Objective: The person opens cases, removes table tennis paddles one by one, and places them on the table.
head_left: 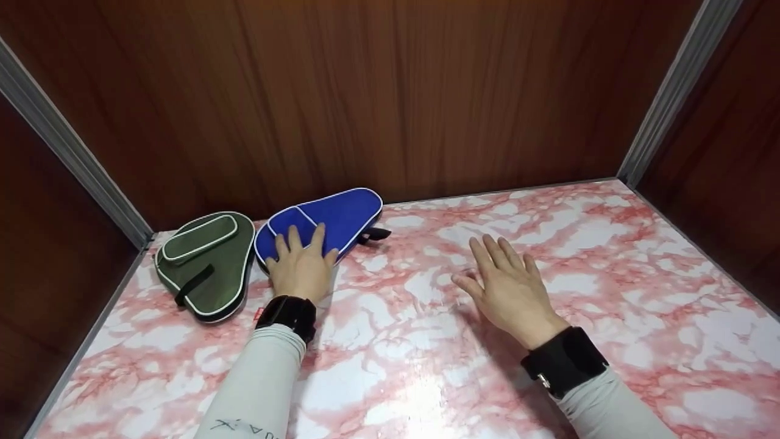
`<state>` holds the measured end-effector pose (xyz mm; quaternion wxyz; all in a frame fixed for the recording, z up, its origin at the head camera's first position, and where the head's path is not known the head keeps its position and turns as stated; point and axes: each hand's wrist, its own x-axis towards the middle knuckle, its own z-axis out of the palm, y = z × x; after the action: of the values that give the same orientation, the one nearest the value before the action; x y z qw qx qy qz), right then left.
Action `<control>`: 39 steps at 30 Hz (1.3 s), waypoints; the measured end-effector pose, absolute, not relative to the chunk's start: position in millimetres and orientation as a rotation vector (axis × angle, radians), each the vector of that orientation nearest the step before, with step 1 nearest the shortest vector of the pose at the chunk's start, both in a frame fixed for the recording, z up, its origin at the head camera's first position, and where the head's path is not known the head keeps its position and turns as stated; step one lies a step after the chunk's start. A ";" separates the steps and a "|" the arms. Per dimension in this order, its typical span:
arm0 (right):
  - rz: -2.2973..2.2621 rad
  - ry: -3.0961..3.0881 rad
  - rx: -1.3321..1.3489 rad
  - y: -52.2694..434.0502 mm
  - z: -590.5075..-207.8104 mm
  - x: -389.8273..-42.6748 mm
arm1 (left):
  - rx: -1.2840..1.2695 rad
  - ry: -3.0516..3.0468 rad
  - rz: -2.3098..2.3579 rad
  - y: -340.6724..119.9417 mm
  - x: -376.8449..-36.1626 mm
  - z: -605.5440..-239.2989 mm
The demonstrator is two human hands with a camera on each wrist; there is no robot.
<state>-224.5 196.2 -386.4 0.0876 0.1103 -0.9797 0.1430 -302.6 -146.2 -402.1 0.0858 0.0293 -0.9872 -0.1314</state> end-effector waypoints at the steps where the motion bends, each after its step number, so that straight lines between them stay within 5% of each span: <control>1: 0.424 -2.918 0.329 196.1 -386.8 -224.4 | 0.084 -2.942 -0.393 -146.0 -303.3 -402.2; 39: 0.425 -2.915 0.370 193.7 -384.3 -220.6 | 0.050 -2.983 -0.392 -137.2 -315.6 -396.5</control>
<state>-220.6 193.7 -384.3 0.0864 0.1241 -0.9782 0.1426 -315.6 -137.2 -396.5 0.0661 0.0165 -0.9892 -0.1299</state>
